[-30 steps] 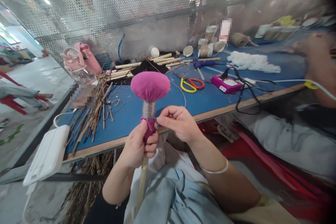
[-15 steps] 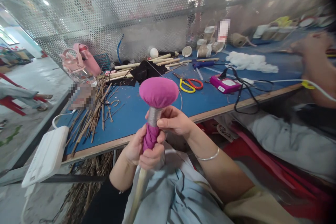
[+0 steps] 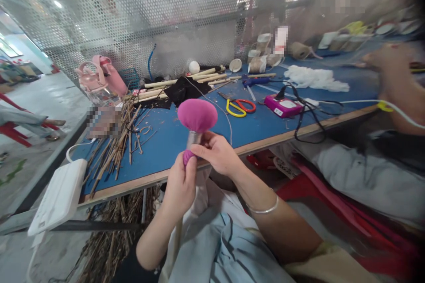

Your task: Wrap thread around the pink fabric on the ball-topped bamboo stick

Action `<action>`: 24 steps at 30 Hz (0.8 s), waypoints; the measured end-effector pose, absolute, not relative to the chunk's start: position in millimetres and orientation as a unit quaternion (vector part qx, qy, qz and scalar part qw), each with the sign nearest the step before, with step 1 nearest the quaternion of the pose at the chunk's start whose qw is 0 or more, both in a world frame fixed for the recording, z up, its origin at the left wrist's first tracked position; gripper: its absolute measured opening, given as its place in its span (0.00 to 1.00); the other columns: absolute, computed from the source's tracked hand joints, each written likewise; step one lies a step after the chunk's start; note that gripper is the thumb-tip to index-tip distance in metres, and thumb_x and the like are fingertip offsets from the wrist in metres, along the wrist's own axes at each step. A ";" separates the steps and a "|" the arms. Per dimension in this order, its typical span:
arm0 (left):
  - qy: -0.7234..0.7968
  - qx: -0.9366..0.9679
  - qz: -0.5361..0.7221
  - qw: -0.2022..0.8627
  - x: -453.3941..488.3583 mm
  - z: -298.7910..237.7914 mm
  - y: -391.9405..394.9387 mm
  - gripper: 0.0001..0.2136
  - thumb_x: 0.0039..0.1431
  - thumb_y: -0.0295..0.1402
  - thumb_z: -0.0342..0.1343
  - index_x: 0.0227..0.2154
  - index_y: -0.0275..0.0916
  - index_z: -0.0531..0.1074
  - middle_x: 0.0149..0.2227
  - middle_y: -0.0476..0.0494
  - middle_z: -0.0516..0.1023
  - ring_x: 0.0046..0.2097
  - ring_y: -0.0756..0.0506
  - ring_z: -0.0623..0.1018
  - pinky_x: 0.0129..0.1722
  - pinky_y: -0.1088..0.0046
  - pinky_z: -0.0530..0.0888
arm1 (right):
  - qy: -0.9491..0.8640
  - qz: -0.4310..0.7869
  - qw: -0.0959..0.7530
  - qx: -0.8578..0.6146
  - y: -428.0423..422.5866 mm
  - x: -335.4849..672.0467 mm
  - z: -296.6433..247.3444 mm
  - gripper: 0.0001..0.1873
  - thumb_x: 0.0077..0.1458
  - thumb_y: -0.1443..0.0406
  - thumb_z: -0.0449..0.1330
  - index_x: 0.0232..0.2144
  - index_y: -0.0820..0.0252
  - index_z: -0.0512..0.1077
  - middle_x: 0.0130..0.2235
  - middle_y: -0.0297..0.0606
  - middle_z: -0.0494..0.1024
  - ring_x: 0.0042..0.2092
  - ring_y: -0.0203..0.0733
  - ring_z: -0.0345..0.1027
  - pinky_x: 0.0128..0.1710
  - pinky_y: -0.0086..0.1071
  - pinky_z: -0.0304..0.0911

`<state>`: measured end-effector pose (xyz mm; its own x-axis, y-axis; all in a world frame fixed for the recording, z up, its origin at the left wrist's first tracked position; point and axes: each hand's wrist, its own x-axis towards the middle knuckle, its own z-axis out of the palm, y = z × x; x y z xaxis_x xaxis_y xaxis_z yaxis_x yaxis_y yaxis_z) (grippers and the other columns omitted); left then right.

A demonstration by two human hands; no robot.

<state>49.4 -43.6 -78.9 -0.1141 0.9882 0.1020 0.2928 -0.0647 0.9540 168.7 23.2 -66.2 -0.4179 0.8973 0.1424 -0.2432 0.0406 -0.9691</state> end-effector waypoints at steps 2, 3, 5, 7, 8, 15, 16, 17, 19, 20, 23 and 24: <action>0.540 0.482 0.502 0.473 45.4 -75.6 -42.1 0.15 0.60 0.48 0.44 0.35 0.40 0.63 0.22 0.54 0.60 0.20 0.54 0.61 0.17 0.80 0.58 | -0.560 0.616 0.472 -0.289 20.0 170.3 -63.5 0.12 0.47 0.60 0.62 0.31 0.62 0.66 0.23 0.28 0.65 0.24 0.30 0.57 0.24 0.25 0.54; 0.522 0.451 0.511 0.513 43.2 -73.0 -41.3 0.16 0.60 0.49 0.44 0.34 0.41 0.62 0.21 0.56 0.57 0.18 0.55 0.56 0.15 0.82 0.53 | -0.567 0.605 0.476 -0.292 18.6 171.7 -62.1 0.12 0.47 0.60 0.62 0.29 0.62 0.67 0.22 0.28 0.64 0.23 0.29 0.55 0.23 0.25 0.52; 0.493 0.423 0.520 0.554 39.6 -68.0 -40.3 0.16 0.59 0.50 0.45 0.33 0.41 0.61 0.20 0.57 0.55 0.17 0.57 0.52 0.14 0.83 0.49 | -0.584 0.588 0.474 -0.298 15.9 174.6 -59.7 0.11 0.47 0.60 0.62 0.24 0.64 0.68 0.21 0.28 0.63 0.22 0.27 0.52 0.22 0.24 0.50; 0.480 0.425 0.526 0.558 37.7 -64.8 -40.0 0.15 0.59 0.49 0.46 0.33 0.41 0.62 0.20 0.57 0.55 0.17 0.57 0.52 0.14 0.84 0.49 | -0.589 0.587 0.471 -0.295 13.8 176.7 -58.6 0.11 0.46 0.61 0.63 0.23 0.64 0.69 0.20 0.28 0.63 0.22 0.27 0.52 0.21 0.25 0.49; 0.477 0.427 0.528 0.557 37.3 -64.2 -40.1 0.15 0.59 0.49 0.47 0.33 0.41 0.62 0.20 0.57 0.55 0.18 0.57 0.52 0.14 0.84 0.49 | -0.584 0.590 0.475 -0.293 13.0 177.3 -58.8 0.11 0.46 0.61 0.63 0.22 0.64 0.69 0.20 0.28 0.63 0.22 0.27 0.52 0.21 0.25 0.49; 0.450 0.401 0.498 0.623 33.4 -62.1 -44.4 0.15 0.58 0.49 0.48 0.32 0.40 0.60 0.19 0.58 0.54 0.17 0.58 0.50 0.14 0.85 0.48 | -0.523 0.636 0.496 -0.275 16.9 175.7 -66.8 0.12 0.42 0.61 0.67 0.21 0.64 0.69 0.18 0.27 0.63 0.19 0.26 0.50 0.18 0.23 0.46; 0.441 0.393 0.486 0.644 32.2 -60.8 -45.5 0.16 0.57 0.49 0.48 0.31 0.40 0.60 0.19 0.58 0.54 0.16 0.58 0.50 0.13 0.85 0.48 | -0.515 0.645 0.496 -0.270 18.0 175.0 -68.4 0.13 0.41 0.61 0.67 0.21 0.64 0.69 0.18 0.27 0.64 0.19 0.26 0.51 0.17 0.23 0.46; 0.431 0.385 0.471 0.666 31.1 -59.3 -46.5 0.17 0.57 0.50 0.48 0.30 0.39 0.60 0.18 0.58 0.54 0.16 0.58 0.49 0.13 0.86 0.48 | -0.506 0.655 0.496 -0.263 18.9 174.2 -70.0 0.14 0.40 0.61 0.68 0.21 0.64 0.69 0.19 0.28 0.65 0.19 0.26 0.52 0.17 0.23 0.46; 0.404 0.361 0.442 0.715 29.0 -56.4 -48.0 0.18 0.56 0.51 0.48 0.31 0.39 0.62 0.18 0.59 0.54 0.16 0.59 0.47 0.13 0.87 0.48 | -0.490 0.683 0.488 -0.233 20.5 172.8 -73.1 0.15 0.40 0.61 0.68 0.21 0.64 0.68 0.20 0.29 0.68 0.19 0.26 0.53 0.17 0.22 0.46; 0.383 0.347 0.429 0.741 28.2 -55.5 -48.3 0.18 0.56 0.51 0.48 0.32 0.39 0.63 0.18 0.59 0.54 0.16 0.59 0.46 0.12 0.87 0.49 | -0.484 0.699 0.483 -0.209 20.9 172.5 -74.3 0.15 0.40 0.61 0.69 0.22 0.63 0.68 0.20 0.29 0.69 0.18 0.25 0.54 0.16 0.22 0.45; 0.273 0.300 0.374 0.834 25.8 -57.4 -46.5 0.17 0.54 0.50 0.49 0.32 0.39 0.64 0.17 0.60 0.51 0.15 0.59 0.42 0.10 0.88 0.48 | -0.484 0.749 0.435 -0.127 20.0 173.8 -74.8 0.15 0.42 0.61 0.68 0.32 0.61 0.70 0.21 0.28 0.71 0.16 0.24 0.52 0.15 0.20 0.43; 0.220 0.281 0.340 0.870 24.7 -59.8 -45.0 0.17 0.54 0.50 0.49 0.30 0.39 0.64 0.16 0.61 0.50 0.14 0.60 0.41 0.09 0.88 0.46 | -0.489 0.764 0.408 -0.102 18.8 174.8 -73.8 0.17 0.43 0.61 0.67 0.36 0.60 0.70 0.22 0.28 0.72 0.16 0.25 0.54 0.15 0.20 0.46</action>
<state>24.7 -45.0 -59.8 0.6713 0.7159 -0.1919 -0.4680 0.6102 0.6392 174.8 18.8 -73.8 -0.6460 0.7232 0.2442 -0.5240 -0.1875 -0.8308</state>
